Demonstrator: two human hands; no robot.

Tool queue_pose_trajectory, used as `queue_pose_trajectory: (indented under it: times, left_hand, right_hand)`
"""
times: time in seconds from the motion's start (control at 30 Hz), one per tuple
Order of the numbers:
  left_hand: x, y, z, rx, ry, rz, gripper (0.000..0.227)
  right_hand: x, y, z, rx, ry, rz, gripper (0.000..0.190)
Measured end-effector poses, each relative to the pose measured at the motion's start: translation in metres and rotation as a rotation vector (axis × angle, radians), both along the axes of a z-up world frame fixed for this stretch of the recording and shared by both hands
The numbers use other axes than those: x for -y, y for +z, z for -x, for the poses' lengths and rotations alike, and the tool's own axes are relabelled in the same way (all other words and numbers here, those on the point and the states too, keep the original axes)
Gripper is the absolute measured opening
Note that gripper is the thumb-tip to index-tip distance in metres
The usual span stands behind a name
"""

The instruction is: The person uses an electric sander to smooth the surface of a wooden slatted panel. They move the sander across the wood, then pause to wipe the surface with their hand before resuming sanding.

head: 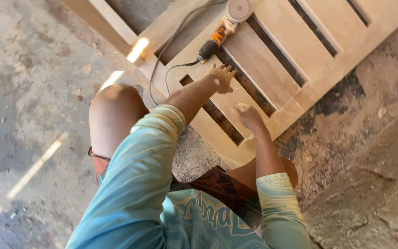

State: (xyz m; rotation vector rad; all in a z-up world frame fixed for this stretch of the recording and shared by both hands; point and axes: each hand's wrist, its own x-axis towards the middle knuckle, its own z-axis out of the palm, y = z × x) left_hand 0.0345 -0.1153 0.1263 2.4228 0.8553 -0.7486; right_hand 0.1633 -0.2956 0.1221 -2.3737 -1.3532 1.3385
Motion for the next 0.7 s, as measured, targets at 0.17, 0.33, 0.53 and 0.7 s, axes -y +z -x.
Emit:
queue_pose_trajectory:
  times: [0.17,0.33,0.53,0.7]
  left_hand:
    - [-0.021,0.106,0.039,-0.132,-0.01,-0.117,0.076]
    - [-0.022,0.205,0.105,-0.227,0.085,-0.098,0.059]
    - [-0.009,0.22,0.151,-0.222,0.267,-0.099,0.066]
    - [-0.007,0.202,0.151,-0.292,0.222,-0.062,0.069]
  right_hand:
    - [-0.006,0.006,0.047,-0.103,0.144,0.013,0.066]
    - [-0.028,-0.006,0.065,-0.112,0.354,0.035,0.069]
    - [-0.038,-0.022,0.067,-0.184,0.291,-0.148,0.065]
    - [-0.02,-0.028,0.055,-0.222,0.259,-0.162,0.067]
